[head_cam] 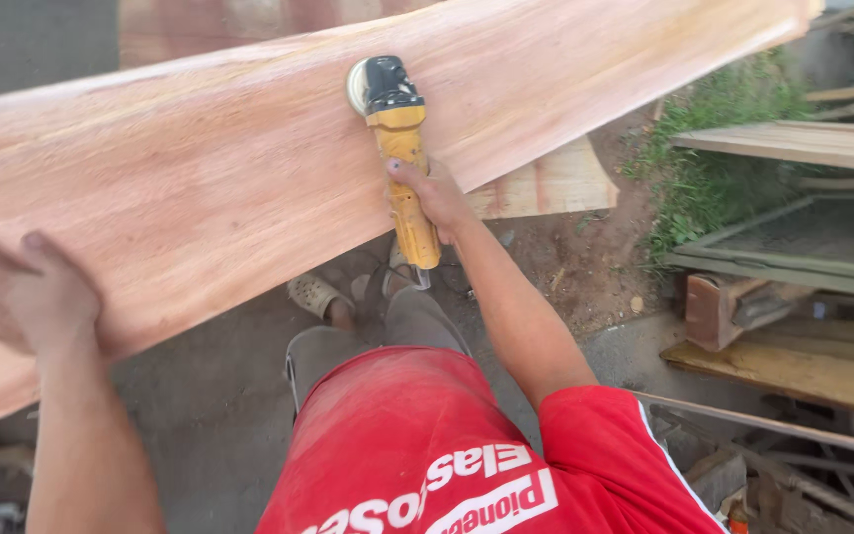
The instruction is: The person puts on a face mask, then uses a handheld angle grinder with a sanding disc to sand the surface of a long wooden board resting on supports. They steady the board with one hand while moving the sander along the wood, working along its length.
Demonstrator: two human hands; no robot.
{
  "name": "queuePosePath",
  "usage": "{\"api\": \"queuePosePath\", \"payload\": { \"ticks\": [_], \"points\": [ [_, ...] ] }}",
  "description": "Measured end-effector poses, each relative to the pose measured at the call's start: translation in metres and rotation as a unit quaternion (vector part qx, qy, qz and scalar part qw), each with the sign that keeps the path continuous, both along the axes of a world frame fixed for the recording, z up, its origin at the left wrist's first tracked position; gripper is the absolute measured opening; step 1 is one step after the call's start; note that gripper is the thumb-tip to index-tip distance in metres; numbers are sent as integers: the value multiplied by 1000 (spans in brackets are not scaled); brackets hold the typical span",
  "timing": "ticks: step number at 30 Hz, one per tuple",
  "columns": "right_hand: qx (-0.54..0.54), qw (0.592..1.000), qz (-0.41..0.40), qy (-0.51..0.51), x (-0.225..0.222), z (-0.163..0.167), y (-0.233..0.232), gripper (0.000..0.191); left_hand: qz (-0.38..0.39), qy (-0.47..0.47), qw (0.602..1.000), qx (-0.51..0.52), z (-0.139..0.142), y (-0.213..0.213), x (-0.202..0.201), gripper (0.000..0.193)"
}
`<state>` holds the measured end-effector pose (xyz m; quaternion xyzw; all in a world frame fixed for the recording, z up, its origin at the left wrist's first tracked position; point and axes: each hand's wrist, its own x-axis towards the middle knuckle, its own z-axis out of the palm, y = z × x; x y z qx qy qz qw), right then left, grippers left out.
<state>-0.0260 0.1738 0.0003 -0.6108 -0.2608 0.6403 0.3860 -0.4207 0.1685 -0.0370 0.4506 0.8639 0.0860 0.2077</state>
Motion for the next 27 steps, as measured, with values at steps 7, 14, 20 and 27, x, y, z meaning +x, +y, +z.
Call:
{"api": "queuePosePath", "payload": {
  "ticks": [7,14,20,27],
  "points": [
    [7,988,150,23,-87,-23,-10,38,-4,58,994,-93,-9,0,-28,72],
    [3,993,116,-11,-30,-30,-9,42,-3,54,997,-54,-19,-8,-37,73],
    [8,999,-34,1,15,-20,-14,48,1,29,999,-27,-24,-7,-41,74],
    [4,990,139,-37,-60,-9,-1,41,1,31,999,-39,-24,-6,-43,73]
  ]
}}
